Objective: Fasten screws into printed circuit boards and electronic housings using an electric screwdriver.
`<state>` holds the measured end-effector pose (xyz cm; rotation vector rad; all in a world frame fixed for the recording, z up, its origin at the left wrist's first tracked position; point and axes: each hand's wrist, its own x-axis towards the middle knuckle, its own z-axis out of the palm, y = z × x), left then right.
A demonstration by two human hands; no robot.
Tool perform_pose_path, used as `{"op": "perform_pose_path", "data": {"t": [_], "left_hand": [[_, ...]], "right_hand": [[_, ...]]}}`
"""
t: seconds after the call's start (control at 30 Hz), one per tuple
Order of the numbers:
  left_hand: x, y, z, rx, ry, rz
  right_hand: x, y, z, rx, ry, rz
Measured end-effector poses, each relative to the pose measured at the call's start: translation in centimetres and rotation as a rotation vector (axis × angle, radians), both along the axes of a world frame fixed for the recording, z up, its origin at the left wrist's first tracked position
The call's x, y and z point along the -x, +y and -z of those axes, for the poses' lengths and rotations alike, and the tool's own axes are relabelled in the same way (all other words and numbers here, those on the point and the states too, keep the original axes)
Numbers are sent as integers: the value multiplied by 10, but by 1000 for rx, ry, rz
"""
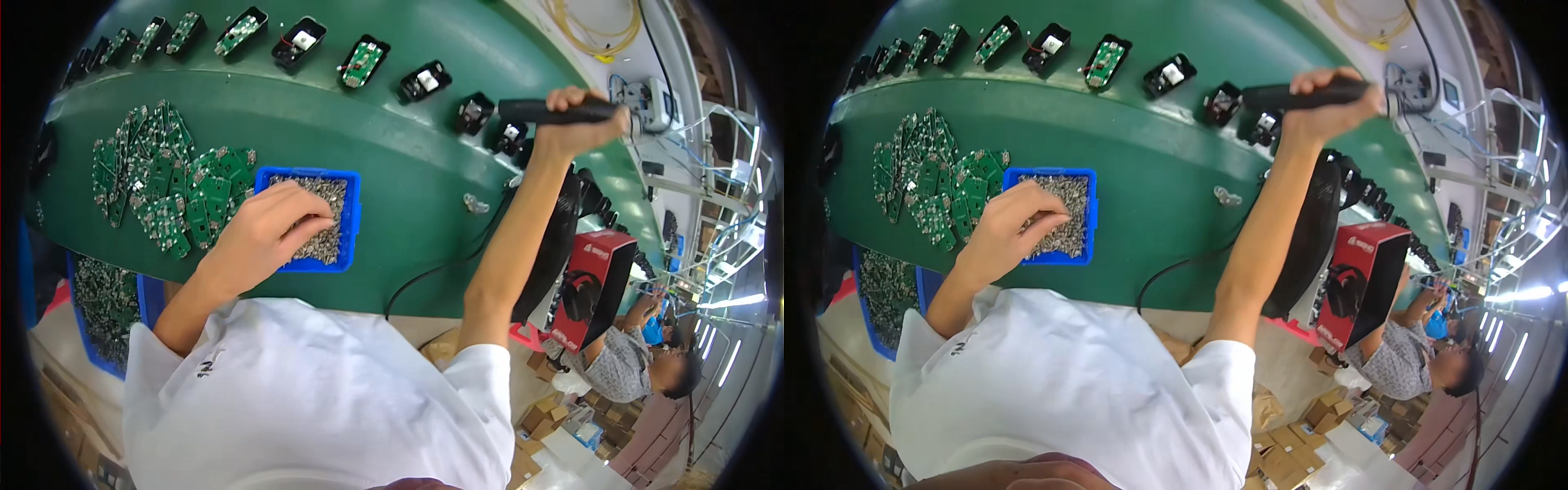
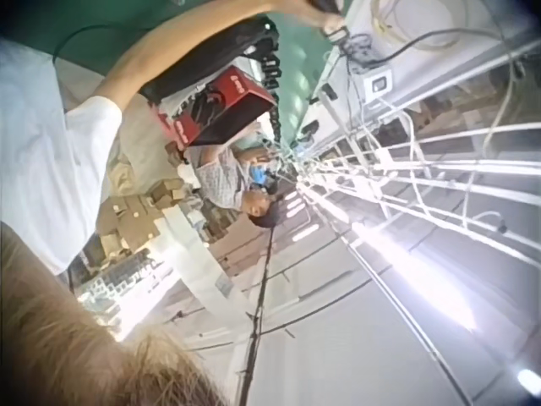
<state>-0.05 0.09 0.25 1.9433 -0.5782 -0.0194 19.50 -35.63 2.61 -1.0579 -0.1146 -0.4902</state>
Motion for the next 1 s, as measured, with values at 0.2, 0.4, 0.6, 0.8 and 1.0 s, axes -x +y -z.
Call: {"op": "perform_pose_path", "data": {"t": [0.2, 0.4, 0.6, 0.8, 1.0], "left_hand": [[13, 5, -17, 58, 365, -68], [12, -7, -17, -35, -14, -67], [2, -12, -17, -195, -255, -55], [1, -18, -17, 434, 371, 208], [6, -34, -17, 870, 812, 263]], "right_hand": [[105, 65, -86, -104, -419, -709], [164, 106, -103, -385, -596, -715], [168, 109, -104, -345, -614, -675], [168, 105, -103, -301, -656, -607], [158, 104, -98, -333, -664, -662]]}}
